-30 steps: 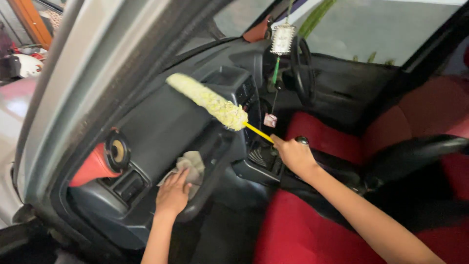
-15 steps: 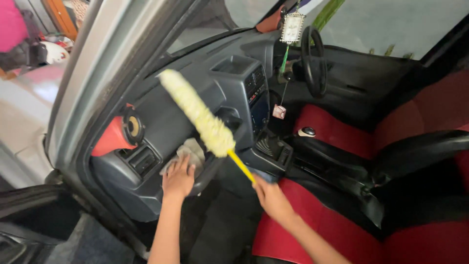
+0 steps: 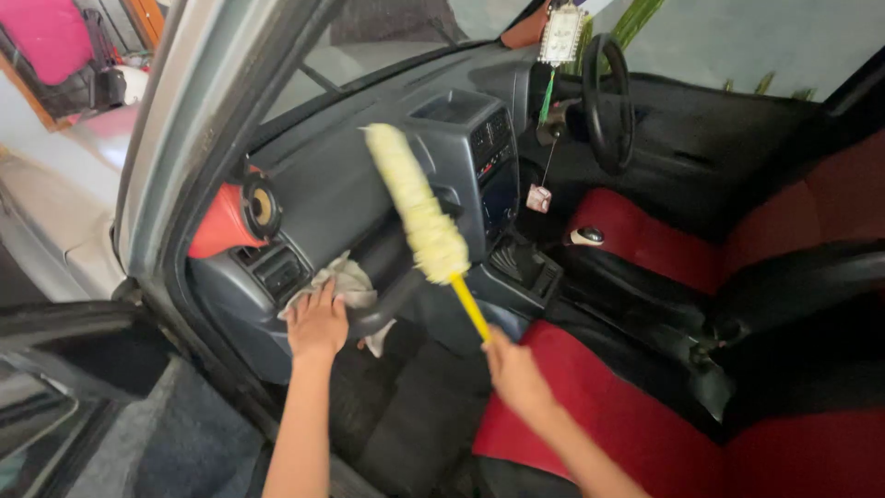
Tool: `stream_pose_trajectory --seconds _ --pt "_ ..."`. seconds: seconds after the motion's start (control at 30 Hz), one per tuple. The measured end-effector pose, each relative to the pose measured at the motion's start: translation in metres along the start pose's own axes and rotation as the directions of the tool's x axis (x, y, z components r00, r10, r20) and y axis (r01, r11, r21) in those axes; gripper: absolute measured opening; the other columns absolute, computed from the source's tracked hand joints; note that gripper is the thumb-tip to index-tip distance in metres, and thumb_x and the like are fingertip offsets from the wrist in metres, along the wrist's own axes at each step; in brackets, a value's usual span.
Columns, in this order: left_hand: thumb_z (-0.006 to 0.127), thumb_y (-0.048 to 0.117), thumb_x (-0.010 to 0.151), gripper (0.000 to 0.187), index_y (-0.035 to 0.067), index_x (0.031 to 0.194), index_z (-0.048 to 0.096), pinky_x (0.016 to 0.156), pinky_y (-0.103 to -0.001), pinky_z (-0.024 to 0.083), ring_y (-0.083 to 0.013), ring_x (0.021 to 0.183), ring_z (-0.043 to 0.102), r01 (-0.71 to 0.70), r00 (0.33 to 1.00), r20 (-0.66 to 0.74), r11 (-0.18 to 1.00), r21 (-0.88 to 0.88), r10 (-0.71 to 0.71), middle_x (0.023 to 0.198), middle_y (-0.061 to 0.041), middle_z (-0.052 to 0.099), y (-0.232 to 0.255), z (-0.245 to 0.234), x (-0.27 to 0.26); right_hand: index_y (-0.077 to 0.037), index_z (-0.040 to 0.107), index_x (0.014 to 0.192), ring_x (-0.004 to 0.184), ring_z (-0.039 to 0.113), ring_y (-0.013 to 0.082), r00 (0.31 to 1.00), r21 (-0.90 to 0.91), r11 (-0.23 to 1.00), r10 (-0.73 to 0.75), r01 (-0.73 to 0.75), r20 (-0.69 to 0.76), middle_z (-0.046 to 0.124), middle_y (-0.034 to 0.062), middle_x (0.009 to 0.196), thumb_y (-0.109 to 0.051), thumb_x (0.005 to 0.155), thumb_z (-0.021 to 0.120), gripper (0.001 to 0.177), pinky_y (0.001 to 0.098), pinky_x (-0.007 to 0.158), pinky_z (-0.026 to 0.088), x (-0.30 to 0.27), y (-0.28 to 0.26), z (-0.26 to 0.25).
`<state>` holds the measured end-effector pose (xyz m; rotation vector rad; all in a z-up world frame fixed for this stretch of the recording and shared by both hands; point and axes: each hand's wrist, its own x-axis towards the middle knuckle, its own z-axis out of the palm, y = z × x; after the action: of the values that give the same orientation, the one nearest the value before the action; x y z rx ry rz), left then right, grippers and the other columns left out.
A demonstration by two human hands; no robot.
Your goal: Clean the interior of a car including the dashboard and door panels using a duster and a cloth.
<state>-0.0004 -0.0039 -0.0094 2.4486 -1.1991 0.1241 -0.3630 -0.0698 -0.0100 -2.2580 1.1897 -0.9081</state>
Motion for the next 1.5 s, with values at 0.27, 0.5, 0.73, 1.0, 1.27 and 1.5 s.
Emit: stream_pose_trajectory --seconds 0.27,0.5,0.73,1.0,1.27,1.5 --pt "0.041 0.043 0.105 0.051 0.019 0.149 0.052 0.112 -0.046 0.045 -0.0233 0.14 0.048 -0.074 0.987 -0.145 0.997 -0.024 0.07 0.147 0.002 0.057 0.054 -0.025 -0.067 -0.022 0.065 0.134 0.076 0.07 0.0467 0.979 -0.091 0.99 0.121 -0.107 0.164 0.071 0.0281 0.081 -0.035 0.097 0.059 0.04 0.0576 0.067 0.055 -0.083 -0.004 -0.044" --pt "0.041 0.044 0.109 0.051 0.021 0.154 0.05 0.118 -0.048 0.038 -0.0268 0.134 0.054 0.006 0.953 -0.298 0.982 0.186 0.051 0.137 -0.005 0.063 0.001 -0.009 -0.048 -0.012 0.063 0.132 0.084 0.07 0.0473 0.991 0.025 0.991 0.132 -0.132 -0.03 0.07 0.0302 0.087 -0.029 0.099 0.057 0.037 0.0552 0.066 0.058 -0.06 0.038 -0.052" --pt "0.043 0.043 0.107 0.053 0.021 0.155 0.049 0.118 -0.051 0.036 -0.0281 0.133 0.054 -0.004 0.952 -0.302 0.991 0.137 0.045 0.141 -0.004 0.061 -0.008 -0.03 -0.071 -0.009 0.063 0.129 0.085 0.071 0.0461 0.998 0.15 0.987 -0.063 0.064 -0.012 0.072 0.0285 0.092 -0.028 0.099 0.058 0.035 0.0534 0.066 0.059 -0.097 -0.019 -0.035" --pt "0.044 0.043 0.104 0.053 0.017 0.149 0.054 0.111 -0.052 0.038 -0.0295 0.128 0.057 0.011 0.932 -0.361 0.993 0.119 0.033 0.142 -0.006 0.062 -0.022 -0.049 -0.079 -0.012 0.064 0.131 0.083 0.071 0.0457 0.996 0.028 0.998 0.047 -0.049 0.08 0.071 0.0282 0.088 -0.029 0.098 0.058 0.037 0.0553 0.065 0.058 -0.04 0.026 -0.034" --pt "0.046 0.048 0.104 0.06 0.005 0.144 0.055 0.113 -0.046 0.042 -0.031 0.126 0.059 -0.061 0.934 -0.343 0.991 0.116 0.097 0.144 -0.011 0.06 0.007 -0.034 -0.067 -0.012 0.062 0.132 0.085 0.071 0.0461 0.996 0.06 0.994 0.085 -0.087 0.034 0.07 0.0294 0.089 -0.026 0.1 0.058 0.035 0.0557 0.063 0.056 -0.047 -0.013 0.01" --pt "0.046 0.045 0.102 0.057 0.009 0.145 0.055 0.113 -0.049 0.04 -0.0314 0.124 0.059 -0.116 0.957 -0.27 0.993 -0.014 0.108 0.146 -0.008 0.06 -0.001 -0.043 -0.047 -0.013 0.064 0.131 0.086 0.074 0.0427 0.989 0.155 0.983 0.074 -0.094 0.13 0.074 0.0261 0.091 -0.027 0.096 0.062 0.038 0.0516 0.064 0.059 -0.053 0.004 -0.004"
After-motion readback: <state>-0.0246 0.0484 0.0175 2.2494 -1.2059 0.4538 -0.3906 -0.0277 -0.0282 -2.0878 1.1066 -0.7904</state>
